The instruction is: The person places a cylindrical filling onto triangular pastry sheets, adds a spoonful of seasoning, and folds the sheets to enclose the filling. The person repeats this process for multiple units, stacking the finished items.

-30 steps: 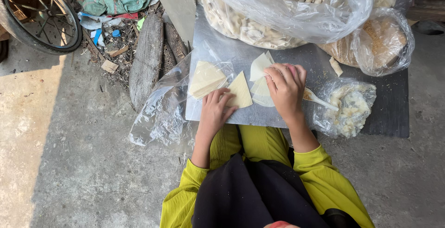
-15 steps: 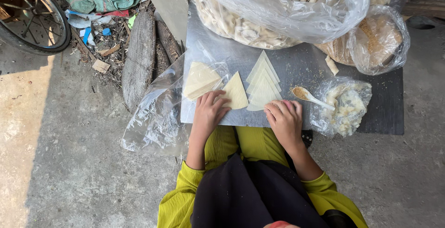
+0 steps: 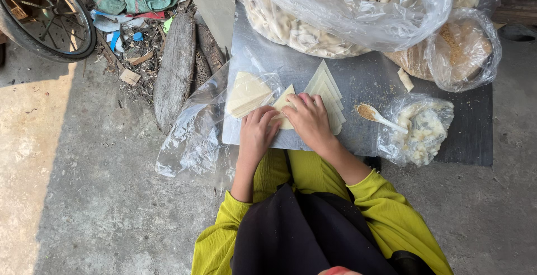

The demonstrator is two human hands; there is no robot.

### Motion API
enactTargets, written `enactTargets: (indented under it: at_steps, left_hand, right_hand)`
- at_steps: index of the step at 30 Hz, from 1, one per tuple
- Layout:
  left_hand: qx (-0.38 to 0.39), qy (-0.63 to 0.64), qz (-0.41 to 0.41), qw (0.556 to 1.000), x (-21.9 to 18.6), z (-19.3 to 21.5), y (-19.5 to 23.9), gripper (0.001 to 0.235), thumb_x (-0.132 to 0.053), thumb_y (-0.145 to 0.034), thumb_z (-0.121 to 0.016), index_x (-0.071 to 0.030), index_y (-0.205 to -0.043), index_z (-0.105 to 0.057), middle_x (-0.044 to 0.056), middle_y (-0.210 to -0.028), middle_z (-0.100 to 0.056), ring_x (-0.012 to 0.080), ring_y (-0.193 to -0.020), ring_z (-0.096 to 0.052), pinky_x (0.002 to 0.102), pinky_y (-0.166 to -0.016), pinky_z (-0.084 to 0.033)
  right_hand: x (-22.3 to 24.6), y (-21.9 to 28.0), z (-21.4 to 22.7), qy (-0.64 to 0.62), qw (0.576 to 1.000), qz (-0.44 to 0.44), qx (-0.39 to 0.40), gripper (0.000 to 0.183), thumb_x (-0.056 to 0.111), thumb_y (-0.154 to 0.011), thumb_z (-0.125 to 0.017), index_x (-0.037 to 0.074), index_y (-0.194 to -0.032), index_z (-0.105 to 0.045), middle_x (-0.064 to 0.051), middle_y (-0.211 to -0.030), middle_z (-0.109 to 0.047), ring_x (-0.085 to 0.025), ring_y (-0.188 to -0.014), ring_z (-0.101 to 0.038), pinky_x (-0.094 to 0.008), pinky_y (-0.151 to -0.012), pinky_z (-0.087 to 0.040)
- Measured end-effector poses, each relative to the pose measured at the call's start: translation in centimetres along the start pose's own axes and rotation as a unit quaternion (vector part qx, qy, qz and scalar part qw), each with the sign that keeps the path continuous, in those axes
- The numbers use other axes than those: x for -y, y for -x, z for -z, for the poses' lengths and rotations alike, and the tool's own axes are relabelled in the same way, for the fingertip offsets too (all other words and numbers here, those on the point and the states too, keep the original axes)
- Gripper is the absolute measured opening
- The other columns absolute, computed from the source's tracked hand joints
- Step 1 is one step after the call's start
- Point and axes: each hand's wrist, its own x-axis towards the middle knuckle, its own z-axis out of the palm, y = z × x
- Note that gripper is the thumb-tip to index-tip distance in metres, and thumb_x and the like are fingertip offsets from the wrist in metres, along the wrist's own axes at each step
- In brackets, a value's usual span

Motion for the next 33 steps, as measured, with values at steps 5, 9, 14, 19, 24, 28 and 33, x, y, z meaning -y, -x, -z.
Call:
enactTargets:
  at_steps: [5,9,14,19,24,28,33]
  left_hand:
    - [-0.014,0.006,0.02,1.0,0.2,-0.3,0.3,0.037,-0.018,-0.089,-0.075,-0.008,-0.123,-0.067,0.008,-0.122,-0.065,0.0299,-0.112,-0.061,0.042,-0.096,-0.045]
    - [0.004,0.007,0.012,1.0,0.2,0.1,0.2,0.031,-0.018,-0.09,-0.076,-0.011,-0.119,-0.069,0.006,-0.123,-0.064,0.0278,-0.112,-0.061,0.041,-0.096,-0.046]
    - [0.043,0.033,0.005,0.999,0.3,1.2,0.0,0.039,-0.02,-0.083,-0.08,-0.011,-0.119,-0.07,0.006,-0.126,-0.062,0.0271,-0.112,-0.061,0.042,-0.099,-0.045]
    - [0.048,0.031,0.008,0.998,0.3,1.2,-0.2,0.038,-0.019,-0.082,-0.08,-0.012,-0.118,-0.07,0.006,-0.125,-0.062,0.0271,-0.112,-0.061,0.042,-0.098,-0.046]
    - [0.031,0.018,0.004,0.999,0.0,0.9,-0.1,0.033,-0.018,-0.084,-0.08,-0.012,-0.115,-0.071,0.007,-0.125,-0.063,0.0276,-0.112,-0.061,0.042,-0.097,-0.045]
    - [0.025,0.022,0.007,0.999,-0.1,0.9,0.0,0.03,-0.017,-0.084,-0.079,-0.01,-0.112,-0.071,0.007,-0.124,-0.063,0.0278,-0.113,-0.062,0.042,-0.098,-0.046]
    - [0.023,0.027,0.005,0.999,-0.2,1.1,0.0,0.027,-0.014,-0.085,-0.079,-0.009,-0.11,-0.072,0.007,-0.125,-0.064,0.0285,-0.113,-0.062,0.042,-0.099,-0.046]
  right_hand:
    - [-3.1,-1.0,1.2,0.037,0.994,-0.03,-0.101,0.02,0.016,-0.089,-0.081,0.013,-0.108,-0.076,-0.001,-0.119,-0.066,-0.023,-0.111,-0.061,-0.044,-0.101,-0.041]
    - [-4.1,3.3,3.0,0.053,0.992,-0.019,-0.113,0.02,0.015,-0.088,-0.083,0.013,-0.107,-0.077,-0.001,-0.114,-0.067,-0.023,-0.108,-0.062,-0.047,-0.102,-0.04]
    - [-2.3,9.9,3.8,0.007,0.997,-0.015,-0.071,0.019,0.012,-0.085,-0.082,0.012,-0.104,-0.078,0.0,-0.109,-0.071,-0.02,-0.104,-0.064,-0.048,-0.102,-0.039]
    - [-1.8,11.6,4.8,-0.102,0.991,-0.077,-0.036,0.015,0.014,-0.083,-0.081,0.011,-0.097,-0.076,-0.001,-0.107,-0.071,-0.023,-0.103,-0.064,-0.043,-0.101,-0.041]
    - [-3.8,8.3,5.9,-0.236,0.958,-0.163,-0.022,0.012,0.013,-0.09,-0.078,0.009,-0.101,-0.075,-0.001,-0.108,-0.073,-0.02,-0.102,-0.066,-0.037,-0.097,-0.044]
    - [-4.9,6.0,6.2,-0.158,0.965,-0.158,-0.14,0.011,0.009,-0.095,-0.078,0.008,-0.106,-0.075,-0.002,-0.11,-0.073,-0.021,-0.104,-0.065,-0.039,-0.102,-0.044]
    - [-3.9,7.1,4.6,-0.018,0.992,-0.076,-0.103,0.014,0.014,-0.089,-0.081,0.01,-0.101,-0.076,-0.002,-0.105,-0.073,-0.022,-0.103,-0.066,-0.044,-0.103,-0.041]
